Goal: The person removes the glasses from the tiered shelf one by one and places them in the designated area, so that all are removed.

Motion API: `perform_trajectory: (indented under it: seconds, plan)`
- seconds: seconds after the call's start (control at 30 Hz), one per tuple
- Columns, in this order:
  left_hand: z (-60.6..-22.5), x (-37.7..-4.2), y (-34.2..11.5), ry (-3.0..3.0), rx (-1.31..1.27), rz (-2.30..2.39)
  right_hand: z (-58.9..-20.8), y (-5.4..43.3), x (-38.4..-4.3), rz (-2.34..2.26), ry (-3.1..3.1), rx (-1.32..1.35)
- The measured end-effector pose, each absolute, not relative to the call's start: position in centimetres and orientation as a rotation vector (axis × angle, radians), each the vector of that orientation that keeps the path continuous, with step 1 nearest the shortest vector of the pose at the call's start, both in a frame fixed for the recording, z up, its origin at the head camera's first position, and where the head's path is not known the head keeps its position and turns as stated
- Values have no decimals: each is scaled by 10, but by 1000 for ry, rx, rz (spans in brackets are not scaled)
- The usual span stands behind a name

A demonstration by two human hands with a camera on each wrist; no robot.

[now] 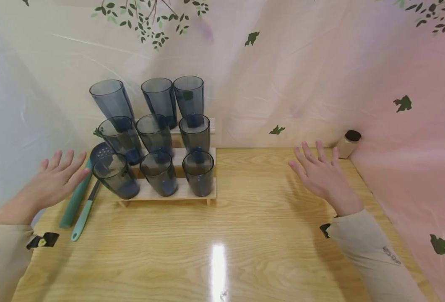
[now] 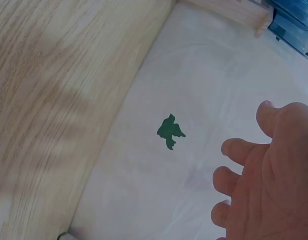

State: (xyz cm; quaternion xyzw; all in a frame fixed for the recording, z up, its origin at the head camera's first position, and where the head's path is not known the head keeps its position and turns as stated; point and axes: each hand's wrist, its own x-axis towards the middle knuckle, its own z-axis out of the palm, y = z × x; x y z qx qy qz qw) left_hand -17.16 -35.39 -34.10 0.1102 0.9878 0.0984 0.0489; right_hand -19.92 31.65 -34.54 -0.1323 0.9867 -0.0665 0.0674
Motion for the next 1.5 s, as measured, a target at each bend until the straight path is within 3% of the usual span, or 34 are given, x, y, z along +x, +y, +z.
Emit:
perform_trajectory:
  seconds: [0.43, 0.7, 1.07, 1.5]
  plan:
    - [-326, -180, -347, 3016, 319, 264, -330, 304, -203, -205, 3016, -460]
    - [-316, -170, -333, 2971, 358, 781, -298, 272, -217, -627, 3045, -626]
    - [-377, -156, -333, 2448, 175, 1498, -257, 205, -255, -1422, 2716, -725]
    - [-411, -157, -325, 2131, 10, 1799, -242, 131, -297, -1654, 2454, -736]
